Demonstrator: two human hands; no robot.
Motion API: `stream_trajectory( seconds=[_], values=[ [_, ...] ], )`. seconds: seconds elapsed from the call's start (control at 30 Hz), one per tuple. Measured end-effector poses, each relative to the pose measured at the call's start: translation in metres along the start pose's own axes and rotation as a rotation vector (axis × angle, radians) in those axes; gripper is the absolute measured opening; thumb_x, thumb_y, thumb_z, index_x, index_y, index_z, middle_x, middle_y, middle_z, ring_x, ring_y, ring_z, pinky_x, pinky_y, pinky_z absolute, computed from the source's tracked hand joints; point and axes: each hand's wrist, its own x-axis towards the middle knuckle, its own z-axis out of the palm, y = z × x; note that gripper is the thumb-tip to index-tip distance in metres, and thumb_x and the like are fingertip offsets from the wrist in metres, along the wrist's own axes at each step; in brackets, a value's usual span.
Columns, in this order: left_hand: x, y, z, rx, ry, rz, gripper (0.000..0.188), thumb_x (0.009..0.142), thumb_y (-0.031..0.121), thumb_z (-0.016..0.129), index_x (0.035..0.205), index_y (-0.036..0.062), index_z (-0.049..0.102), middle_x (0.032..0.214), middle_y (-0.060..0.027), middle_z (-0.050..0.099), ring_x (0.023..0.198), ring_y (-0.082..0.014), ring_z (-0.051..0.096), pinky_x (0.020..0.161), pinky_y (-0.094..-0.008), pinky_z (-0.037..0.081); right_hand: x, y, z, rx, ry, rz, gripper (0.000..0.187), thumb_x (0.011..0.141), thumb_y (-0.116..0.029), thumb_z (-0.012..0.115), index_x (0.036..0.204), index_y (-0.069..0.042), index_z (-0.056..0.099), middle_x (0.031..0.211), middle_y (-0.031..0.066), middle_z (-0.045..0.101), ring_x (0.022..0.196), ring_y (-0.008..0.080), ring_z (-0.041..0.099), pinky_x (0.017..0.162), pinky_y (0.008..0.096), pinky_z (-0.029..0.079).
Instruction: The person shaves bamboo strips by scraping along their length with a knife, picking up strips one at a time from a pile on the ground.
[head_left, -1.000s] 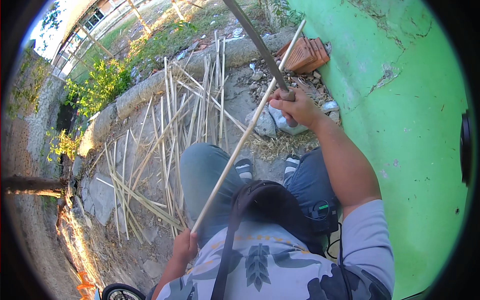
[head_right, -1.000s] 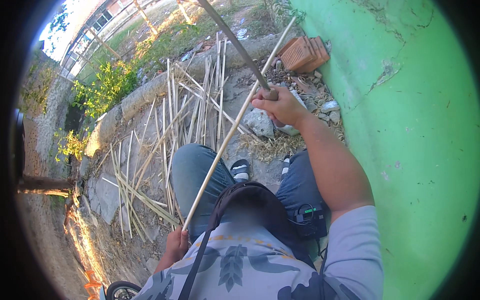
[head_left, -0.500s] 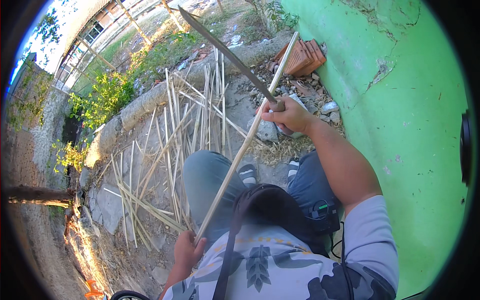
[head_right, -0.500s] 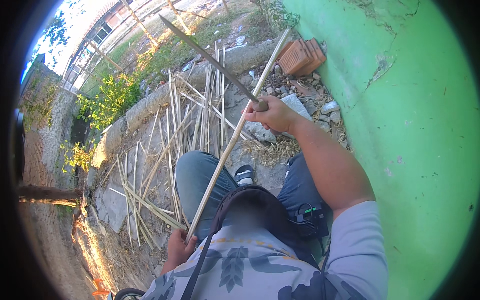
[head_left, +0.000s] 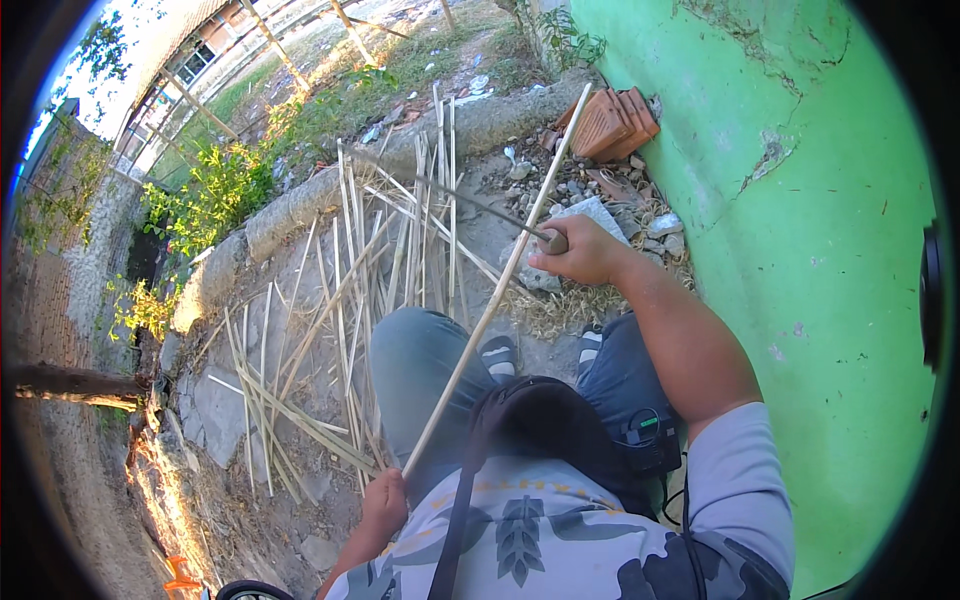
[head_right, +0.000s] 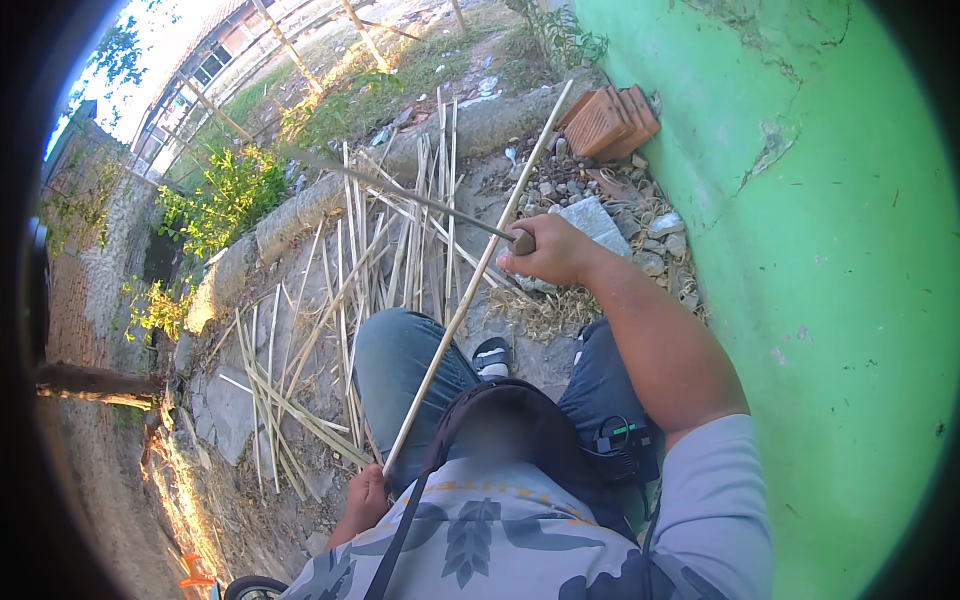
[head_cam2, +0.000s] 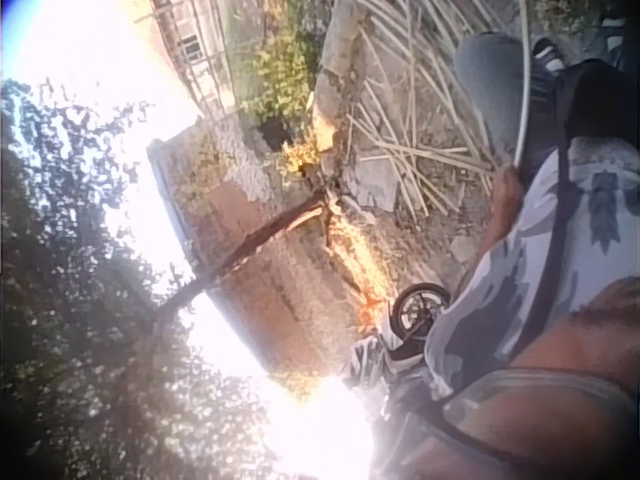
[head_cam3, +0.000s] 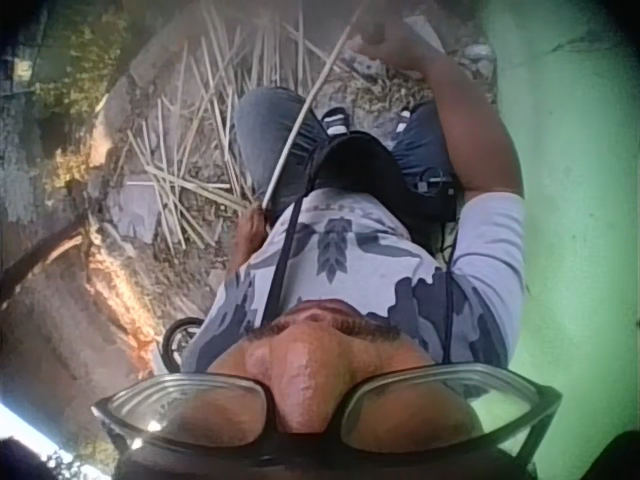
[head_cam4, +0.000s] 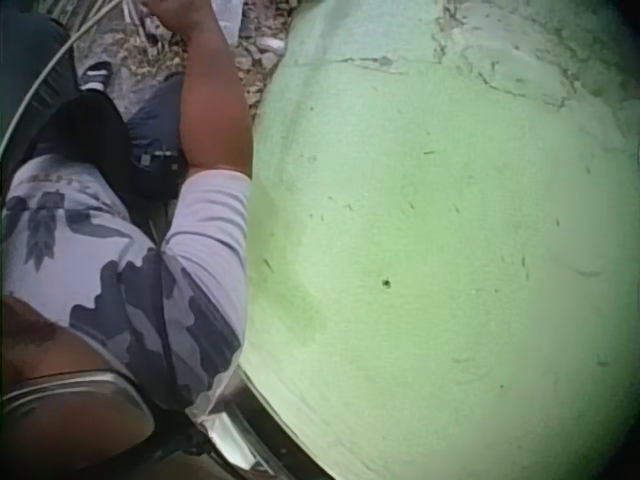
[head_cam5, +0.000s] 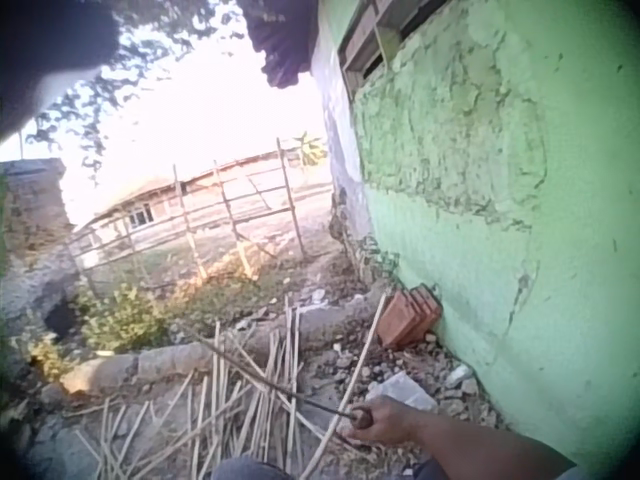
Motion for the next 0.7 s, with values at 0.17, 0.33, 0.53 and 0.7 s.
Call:
stream_trajectory(
  seconds=[0.17,0.33,0.53,0.7],
  values=[
    [0.035,-0.023,-0.004,0.042,0.028,-0.011,0.047,0.104,0.038,0.043,0.08,-0.0002,0.058,0.065,-0.0169,0.057,0.061,-0.0314,0.059,0.059,-0.0425,0.044,0.034,-0.003,0.034,-0.469,0.003,-0.106,0.022,0.081,-0.03,0.072,0.088,-0.009,0.068,0.077,0.0135,0.068,0.072,0.0345,0.066,0.069,0.0438,0.053],
    [0.088,-0.071,-0.008,0.22,0.06,0.123,0.045,0.104,0.036,0.042,0.077,0.0014,0.053,0.064,-0.0243,0.055,0.063,-0.0472,0.057,0.056,-0.0494,0.042,0.081,0.029,0.078,-0.692,0.003,-0.098,0.015,0.082,-0.027,0.066,0.086,-0.013,0.069,0.079,0.0138,0.069,0.078,0.0353,0.068,0.07,0.048,0.053],
    [0.158,-0.128,-0.011,0.165,0.031,0.135,0.046,0.103,0.037,0.043,0.075,0.0012,0.052,0.059,-0.0225,0.053,0.058,-0.0455,0.057,0.053,-0.0488,0.041,0.138,0.081,0.116,-0.745,0.109,0.0,0.015,0.082,-0.027,0.064,0.083,-0.012,0.067,0.078,0.0133,0.069,0.075,0.0359,0.068,0.07,0.049,0.053],
    [0.204,-0.169,-0.013,0.128,0.012,0.107,0.046,0.103,0.036,0.044,0.074,0.0008,0.052,0.058,-0.0213,0.052,0.056,-0.042,0.057,0.052,-0.046,0.041,0.174,0.1,0.156,-0.751,0.068,-0.141,0.015,0.082,-0.025,0.064,0.08,-0.011,0.065,0.076,0.0133,0.068,0.074,0.0361,0.067,0.069,0.0493,0.053]
  ],
)
